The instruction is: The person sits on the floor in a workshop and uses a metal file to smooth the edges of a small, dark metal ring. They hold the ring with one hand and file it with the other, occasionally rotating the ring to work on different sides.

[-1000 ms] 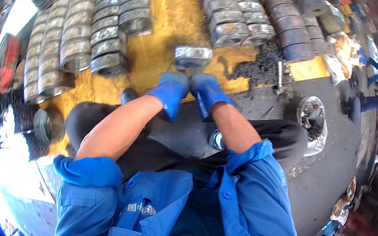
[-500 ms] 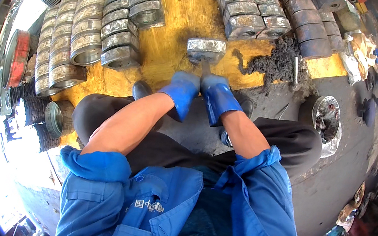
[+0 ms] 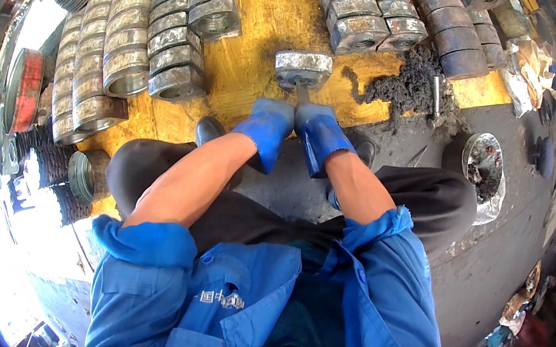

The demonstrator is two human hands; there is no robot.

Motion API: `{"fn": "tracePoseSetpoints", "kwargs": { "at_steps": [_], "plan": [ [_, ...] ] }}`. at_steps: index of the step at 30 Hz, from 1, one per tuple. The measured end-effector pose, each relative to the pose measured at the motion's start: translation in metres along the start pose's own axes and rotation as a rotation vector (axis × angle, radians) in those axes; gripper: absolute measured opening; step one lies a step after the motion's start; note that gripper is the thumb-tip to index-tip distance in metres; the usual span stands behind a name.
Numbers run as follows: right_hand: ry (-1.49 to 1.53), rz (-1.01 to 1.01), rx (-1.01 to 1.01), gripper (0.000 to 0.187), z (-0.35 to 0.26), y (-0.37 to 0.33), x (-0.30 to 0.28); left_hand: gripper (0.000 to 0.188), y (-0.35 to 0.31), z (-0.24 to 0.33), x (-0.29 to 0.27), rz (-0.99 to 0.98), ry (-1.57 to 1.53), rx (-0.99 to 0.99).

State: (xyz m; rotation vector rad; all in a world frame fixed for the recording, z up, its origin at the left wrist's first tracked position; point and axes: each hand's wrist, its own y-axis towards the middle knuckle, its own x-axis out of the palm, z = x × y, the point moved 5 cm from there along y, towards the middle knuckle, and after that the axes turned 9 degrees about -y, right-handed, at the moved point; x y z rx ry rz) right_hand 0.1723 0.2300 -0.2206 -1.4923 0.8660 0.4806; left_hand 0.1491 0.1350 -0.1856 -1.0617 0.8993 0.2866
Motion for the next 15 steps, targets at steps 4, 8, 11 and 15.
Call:
{"fn": "tracePoseSetpoints", "kwargs": {
  "at_steps": [4,8,11,15],
  "plan": [
    [0.002,0.032,-0.024,0.038,-0.004,-0.006,-0.005,0.028,0.0,-0.001,-0.003,0.084,-0.03,0.019],
    [0.133,-0.023,0.008,0.038,0.006,0.012,0.009,0.029,0.001,0.002,-0.006,0.047,-0.085,-0.032],
    [0.079,0.111,-0.026,0.033,0.011,0.012,-0.007,0.029,0.009,0.0,-0.01,0.148,-0.051,-0.066],
    [0.036,0.189,-0.078,0.031,0.006,0.0,-0.043,0.035,0.034,-0.019,-0.01,0.245,-0.453,-0.303]
  ]
}}
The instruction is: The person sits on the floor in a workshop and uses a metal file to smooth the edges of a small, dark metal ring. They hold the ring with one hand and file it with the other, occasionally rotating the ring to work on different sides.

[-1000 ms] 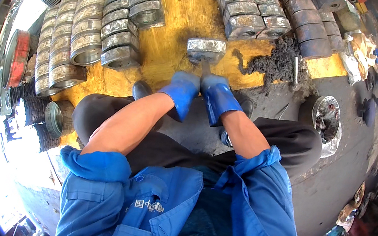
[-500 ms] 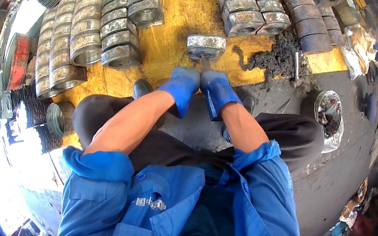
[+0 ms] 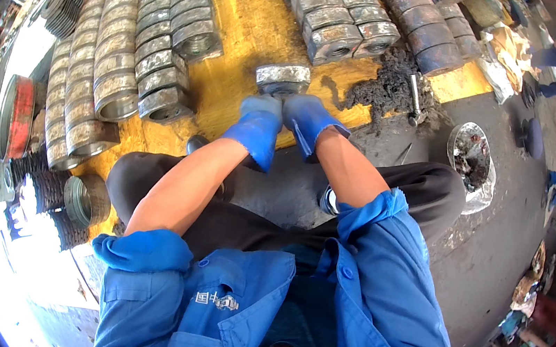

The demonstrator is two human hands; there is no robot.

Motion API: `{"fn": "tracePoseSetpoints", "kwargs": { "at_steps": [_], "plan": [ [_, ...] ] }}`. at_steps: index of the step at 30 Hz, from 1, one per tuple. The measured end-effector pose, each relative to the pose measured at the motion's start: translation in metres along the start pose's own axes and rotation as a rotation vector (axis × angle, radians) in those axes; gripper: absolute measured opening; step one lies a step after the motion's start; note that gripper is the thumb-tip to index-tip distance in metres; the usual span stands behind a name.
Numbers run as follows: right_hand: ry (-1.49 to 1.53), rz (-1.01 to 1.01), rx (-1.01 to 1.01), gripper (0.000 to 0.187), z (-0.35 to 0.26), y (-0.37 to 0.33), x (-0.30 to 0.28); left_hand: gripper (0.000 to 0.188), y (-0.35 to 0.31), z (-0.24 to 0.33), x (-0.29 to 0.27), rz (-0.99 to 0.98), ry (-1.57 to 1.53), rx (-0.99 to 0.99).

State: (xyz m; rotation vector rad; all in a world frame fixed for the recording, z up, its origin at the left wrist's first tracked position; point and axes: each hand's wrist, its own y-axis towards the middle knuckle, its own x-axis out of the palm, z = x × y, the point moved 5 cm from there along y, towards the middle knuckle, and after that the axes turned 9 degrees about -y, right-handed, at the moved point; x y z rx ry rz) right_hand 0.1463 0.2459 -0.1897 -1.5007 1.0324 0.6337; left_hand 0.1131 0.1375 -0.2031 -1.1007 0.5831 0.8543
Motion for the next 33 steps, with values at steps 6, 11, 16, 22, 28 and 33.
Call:
{"fn": "tracePoseSetpoints", "kwargs": {
  "at_steps": [6,11,16,22,28,33],
  "plan": [
    [-0.103,0.122,-0.193,0.029,0.004,-0.009,-0.013,0.041,-0.033,0.042,-0.031,0.004,0.345,0.228],
    [-0.138,-0.099,-0.16,0.046,0.005,-0.046,-0.064,0.04,-0.007,0.035,-0.017,0.06,0.313,0.195],
    [0.305,0.32,-0.302,0.061,0.085,-0.015,-0.09,0.04,-0.016,0.053,-0.047,0.034,0.482,0.287],
    [0.174,0.191,0.518,0.054,0.305,0.013,-0.074,0.041,0.001,0.069,-0.04,-0.052,0.472,0.373],
    [-0.265,0.218,0.602,0.03,0.397,0.045,-0.068,0.032,0.004,0.046,-0.053,0.013,0.382,0.421],
    [-0.201,0.198,0.587,0.061,0.404,0.079,-0.073,0.032,0.017,0.035,-0.039,-0.029,0.393,0.486]
  ]
}}
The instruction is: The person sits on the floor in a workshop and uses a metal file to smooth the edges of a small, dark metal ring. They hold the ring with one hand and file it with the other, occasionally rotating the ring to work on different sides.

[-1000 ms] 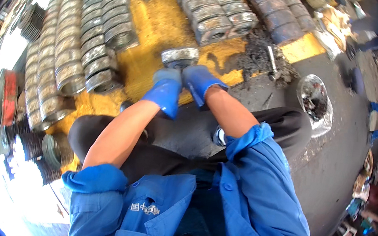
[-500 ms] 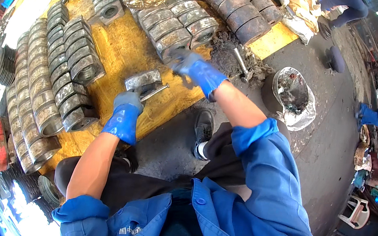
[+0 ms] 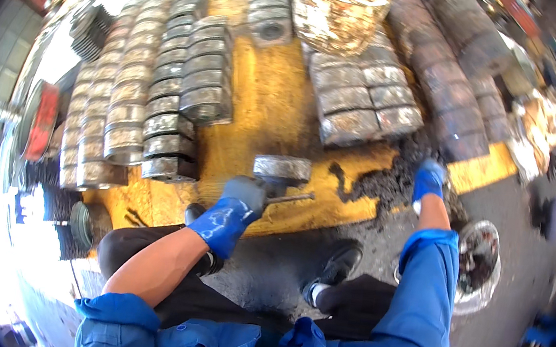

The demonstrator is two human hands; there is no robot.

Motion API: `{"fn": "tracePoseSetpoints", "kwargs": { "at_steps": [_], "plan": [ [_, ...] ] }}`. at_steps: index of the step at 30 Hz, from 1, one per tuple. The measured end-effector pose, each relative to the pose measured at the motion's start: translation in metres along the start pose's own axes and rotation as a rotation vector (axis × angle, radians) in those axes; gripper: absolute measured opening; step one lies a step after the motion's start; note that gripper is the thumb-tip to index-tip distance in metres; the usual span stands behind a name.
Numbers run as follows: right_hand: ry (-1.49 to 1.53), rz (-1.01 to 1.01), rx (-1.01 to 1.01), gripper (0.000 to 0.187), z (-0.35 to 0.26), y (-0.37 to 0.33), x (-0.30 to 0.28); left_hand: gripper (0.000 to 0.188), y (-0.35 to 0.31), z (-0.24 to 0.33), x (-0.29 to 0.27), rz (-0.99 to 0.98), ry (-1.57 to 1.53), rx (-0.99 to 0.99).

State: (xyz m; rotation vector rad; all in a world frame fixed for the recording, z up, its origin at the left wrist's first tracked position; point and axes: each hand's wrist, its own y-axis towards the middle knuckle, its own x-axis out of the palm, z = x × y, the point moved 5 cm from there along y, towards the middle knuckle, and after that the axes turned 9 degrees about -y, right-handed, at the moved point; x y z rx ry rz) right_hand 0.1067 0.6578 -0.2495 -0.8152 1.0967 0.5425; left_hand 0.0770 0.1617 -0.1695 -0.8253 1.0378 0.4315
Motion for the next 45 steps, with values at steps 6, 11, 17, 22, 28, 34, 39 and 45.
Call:
{"fn": "tracePoseSetpoints", "kwargs": {
  "at_steps": [6,11,17,22,28,34,39,45],
  "plan": [
    [-0.046,-0.229,-0.171,0.063,-0.041,-0.041,-0.07,0.03,-0.002,0.006,-0.011,-0.032,0.02,-0.056],
    [-0.35,-0.147,-0.231,0.055,-0.039,-0.066,-0.088,0.026,-0.005,0.008,-0.02,0.051,-0.027,-0.017],
    [-0.371,-0.088,-0.081,0.059,0.016,-0.085,-0.05,0.027,-0.006,0.006,-0.023,0.04,-0.106,-0.052],
    [-0.375,-0.073,0.014,0.062,0.047,-0.117,-0.008,0.029,-0.003,0.0,-0.017,0.018,-0.1,-0.084],
    [-0.376,-0.088,0.062,0.066,0.06,-0.134,0.057,0.029,-0.016,-0.008,-0.021,0.004,-0.178,-0.144],
    [-0.517,-0.332,-0.178,0.035,0.165,-0.077,0.134,0.028,-0.019,0.006,-0.038,0.06,-0.23,-0.072],
    [-0.099,-0.541,-0.317,0.036,0.051,-0.182,-0.04,0.03,-0.023,-0.005,-0.03,0.087,-0.264,-0.138],
    [0.948,-0.5,0.008,0.034,-0.026,-0.282,-0.156,0.029,-0.041,-0.006,-0.036,0.297,-0.398,-0.048]
  ]
}}
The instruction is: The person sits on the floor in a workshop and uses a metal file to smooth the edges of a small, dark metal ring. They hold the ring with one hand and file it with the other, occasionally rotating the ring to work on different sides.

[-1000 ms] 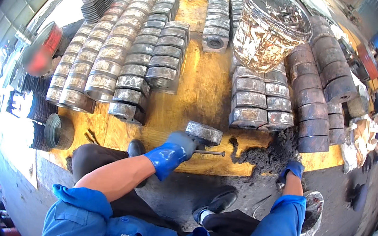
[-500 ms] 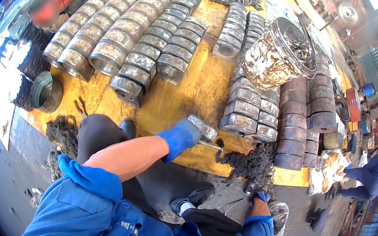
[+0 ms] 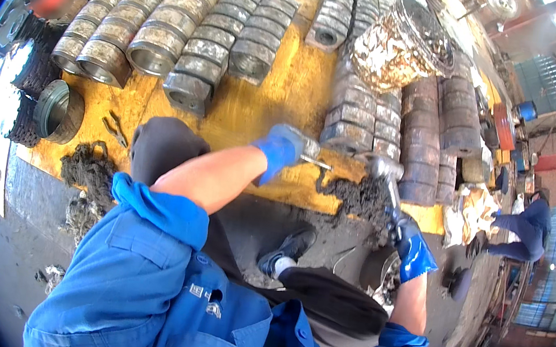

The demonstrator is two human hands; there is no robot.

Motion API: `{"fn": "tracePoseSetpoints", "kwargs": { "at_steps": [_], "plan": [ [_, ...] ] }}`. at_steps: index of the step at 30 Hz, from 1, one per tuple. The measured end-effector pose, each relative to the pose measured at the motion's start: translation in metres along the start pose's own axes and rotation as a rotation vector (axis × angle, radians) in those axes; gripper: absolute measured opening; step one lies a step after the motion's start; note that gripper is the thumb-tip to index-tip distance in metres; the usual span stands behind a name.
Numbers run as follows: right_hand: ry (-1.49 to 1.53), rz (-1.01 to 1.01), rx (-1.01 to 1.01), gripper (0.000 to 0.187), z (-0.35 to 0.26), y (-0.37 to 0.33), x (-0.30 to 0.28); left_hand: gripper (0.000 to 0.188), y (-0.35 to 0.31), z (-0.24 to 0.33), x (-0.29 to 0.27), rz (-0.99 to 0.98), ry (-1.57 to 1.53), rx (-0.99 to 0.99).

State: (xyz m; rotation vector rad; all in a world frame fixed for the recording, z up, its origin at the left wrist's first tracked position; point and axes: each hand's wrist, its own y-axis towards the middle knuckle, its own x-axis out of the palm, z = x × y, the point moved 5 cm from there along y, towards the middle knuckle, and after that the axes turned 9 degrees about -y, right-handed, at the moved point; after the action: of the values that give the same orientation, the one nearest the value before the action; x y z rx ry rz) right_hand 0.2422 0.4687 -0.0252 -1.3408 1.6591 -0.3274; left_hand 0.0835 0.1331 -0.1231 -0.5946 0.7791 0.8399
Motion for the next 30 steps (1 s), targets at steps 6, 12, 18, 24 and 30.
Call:
{"fn": "tracePoseSetpoints", "kwargs": {
  "at_steps": [6,12,18,24,30],
  "plan": [
    [1.058,-0.439,-0.541,0.047,-0.017,-0.051,0.107,0.03,0.014,0.015,0.005,-0.101,0.295,-0.011],
    [0.771,-0.286,-0.392,0.036,-0.023,-0.04,0.194,0.028,0.019,0.014,0.018,-0.165,0.243,-0.005],
    [0.616,-0.262,-0.586,0.037,-0.037,-0.064,0.197,0.026,0.007,0.023,0.009,-0.211,0.269,-0.008],
    [0.478,0.192,-0.593,0.023,-0.001,-0.02,0.234,0.029,0.031,0.007,0.038,0.15,0.093,0.241],
    [0.485,0.206,-0.414,0.025,0.028,0.036,0.27,0.024,0.016,0.01,0.025,-0.101,0.31,-0.019]
  ]
}}
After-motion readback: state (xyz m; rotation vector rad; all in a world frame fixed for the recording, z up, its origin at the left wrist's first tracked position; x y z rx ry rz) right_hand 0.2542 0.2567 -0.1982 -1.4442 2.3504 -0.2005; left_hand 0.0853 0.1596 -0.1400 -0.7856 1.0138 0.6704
